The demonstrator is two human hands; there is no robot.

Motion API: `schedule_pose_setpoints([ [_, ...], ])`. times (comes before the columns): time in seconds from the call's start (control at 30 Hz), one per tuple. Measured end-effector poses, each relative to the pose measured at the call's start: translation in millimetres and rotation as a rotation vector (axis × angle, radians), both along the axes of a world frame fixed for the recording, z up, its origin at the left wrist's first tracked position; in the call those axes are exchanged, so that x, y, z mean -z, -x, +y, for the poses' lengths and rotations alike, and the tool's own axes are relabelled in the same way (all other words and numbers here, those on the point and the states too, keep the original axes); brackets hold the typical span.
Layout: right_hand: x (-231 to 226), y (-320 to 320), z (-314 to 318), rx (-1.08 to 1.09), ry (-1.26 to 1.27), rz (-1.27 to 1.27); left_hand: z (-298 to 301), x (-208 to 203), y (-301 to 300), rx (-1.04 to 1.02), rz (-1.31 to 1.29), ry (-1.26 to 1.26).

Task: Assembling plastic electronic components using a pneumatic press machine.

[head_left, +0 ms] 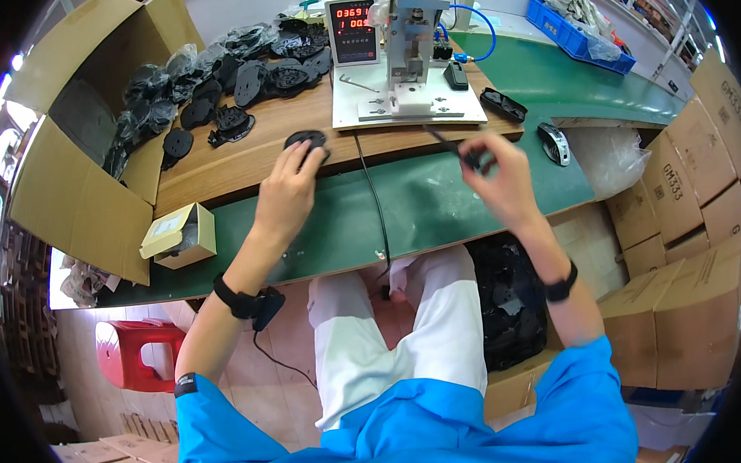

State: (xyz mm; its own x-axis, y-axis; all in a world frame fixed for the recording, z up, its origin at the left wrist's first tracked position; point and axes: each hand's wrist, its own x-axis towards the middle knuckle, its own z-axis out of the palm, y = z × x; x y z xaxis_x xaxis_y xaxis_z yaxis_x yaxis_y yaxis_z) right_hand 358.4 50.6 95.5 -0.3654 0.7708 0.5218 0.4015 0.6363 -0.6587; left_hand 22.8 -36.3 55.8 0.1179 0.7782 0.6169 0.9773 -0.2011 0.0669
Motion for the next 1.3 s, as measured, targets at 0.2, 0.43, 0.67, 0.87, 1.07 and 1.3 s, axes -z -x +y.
schedule_pose_setpoints([
  [0.2, 39, -88, -126, 0.051, 0.194, 0.052, 56, -25, -67, 0.358, 0.025, -0.128],
  [0.43, 105, -165, -191, 0.268, 0.463, 0.127, 116, -21, -97, 0.315, 0.174, -0.217],
  [0.67, 170, -196, -196, 0.398, 0.578, 0.023, 135, -7, -108, 0.222, 0.202, -0.118],
  [0.87, 230, -208, -173, 0.530, 0.386, -0.226, 133, -17, -111, 0.239, 0.202, 0.014],
  [1.07, 257, -199, -153, 0.456, 0.256, -0.545, 134, -13, -93, 0.313, 0.163, -0.004],
  [1.3, 199, -115, -145, 0.324, 0.028, -0.286, 135, -22, -114, 0.238, 0.289, 0.027],
])
